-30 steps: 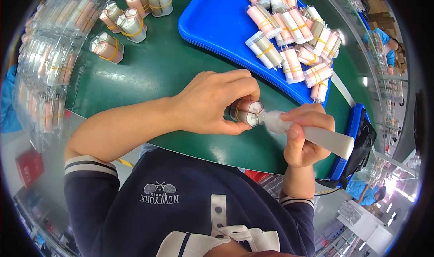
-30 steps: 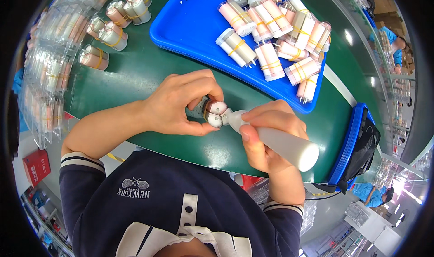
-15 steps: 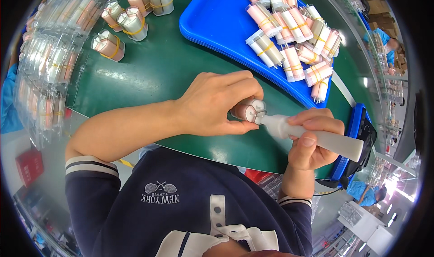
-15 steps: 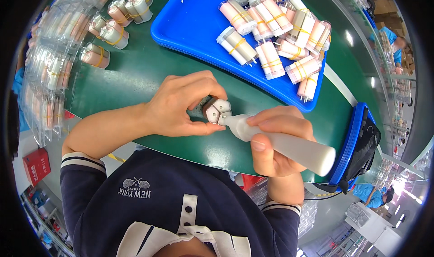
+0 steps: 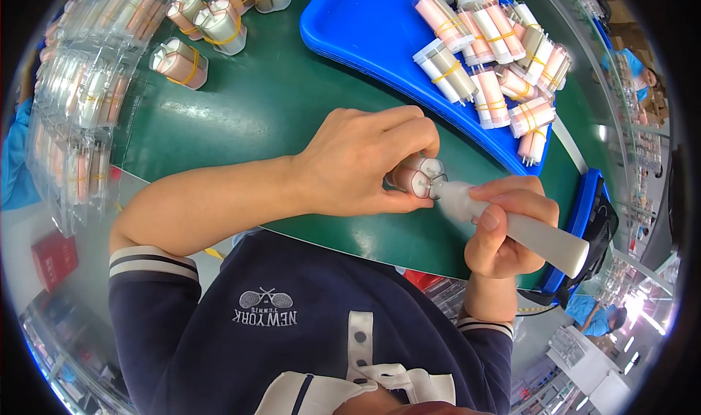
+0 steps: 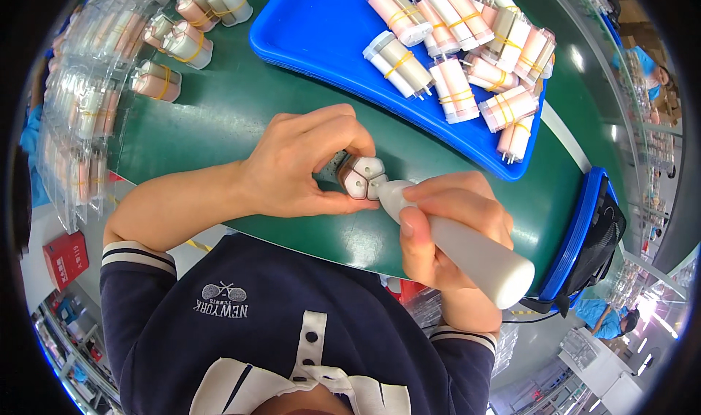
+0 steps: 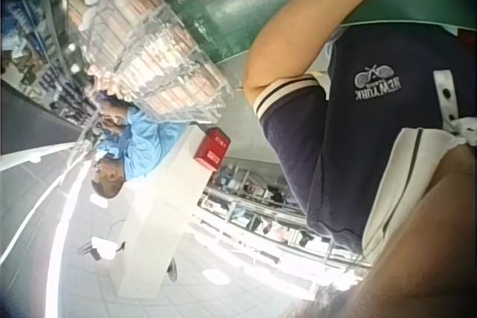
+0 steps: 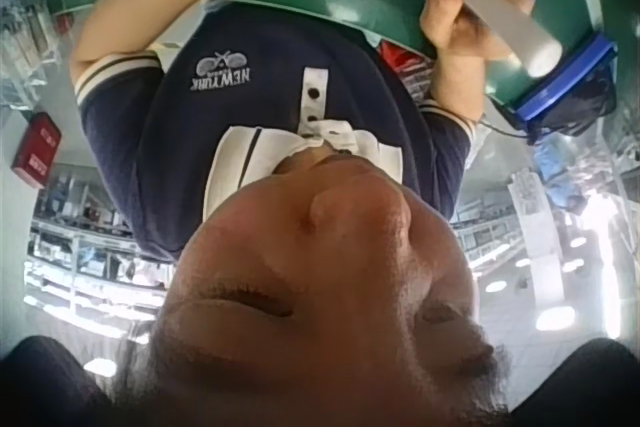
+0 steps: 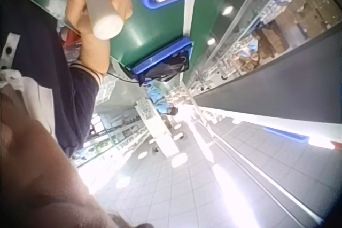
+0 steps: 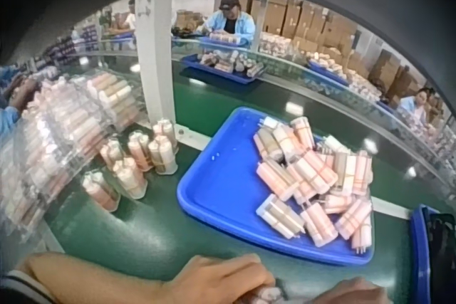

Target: Bundling cylindrical electronic components with rubber bands and applying adhesive on a factory assembly line.

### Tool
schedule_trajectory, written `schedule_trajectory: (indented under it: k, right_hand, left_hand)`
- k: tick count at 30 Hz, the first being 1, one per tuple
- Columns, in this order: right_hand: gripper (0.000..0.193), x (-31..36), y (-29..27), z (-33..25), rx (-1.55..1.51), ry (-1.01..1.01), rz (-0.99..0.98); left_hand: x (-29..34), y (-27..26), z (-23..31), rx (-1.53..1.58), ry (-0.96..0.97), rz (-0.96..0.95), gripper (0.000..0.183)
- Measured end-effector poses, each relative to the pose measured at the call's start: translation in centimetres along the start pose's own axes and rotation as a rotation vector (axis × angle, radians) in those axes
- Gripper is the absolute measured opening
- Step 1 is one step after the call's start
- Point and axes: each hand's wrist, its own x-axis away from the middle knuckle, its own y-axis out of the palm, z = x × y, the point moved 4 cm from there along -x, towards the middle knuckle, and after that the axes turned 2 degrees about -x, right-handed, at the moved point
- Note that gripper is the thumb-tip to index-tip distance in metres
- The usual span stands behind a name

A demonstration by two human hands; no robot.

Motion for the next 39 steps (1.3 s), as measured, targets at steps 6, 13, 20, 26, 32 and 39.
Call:
schedule_trajectory:
  k: [6,13,20,26,32,39]
  right_hand:
    - [0.021,0.0,-3.2,1.8,-0.358,0.322,0.453]
    - [0.015,0.0,-0.9,2.5,-0.424,0.476,0.198]
    - [0.021,1.3,1.8,2.7,-0.436,0.674,-0.049]
    - [0.028,2.5,4.3,2.6,-0.732,0.908,-0.094]
    - [0.028,2.9,5.1,3.2,-1.071,1.071,-0.163]
    - [0.028,2.9,5.4,3.5,-0.933,1.053,-0.198]
  left_hand:
    - [-0.4,-1.1,-1.6,0.503,-0.346,-0.161,0.038]
    - [-1.0,-2.7,-2.2,0.861,-0.449,-0.148,0.043]
    - [-0.9,-1.6,-2.2,0.851,-0.369,-0.083,0.041]
    - [-0.9,-2.0,-1.3,0.814,-0.505,-0.110,0.035]
    - [-0.8,-2.2,-1.1,0.843,-0.528,-0.144,0.029]
    - [-0.7,-2.7,-2.0,0.675,-0.594,-0.086,0.031]
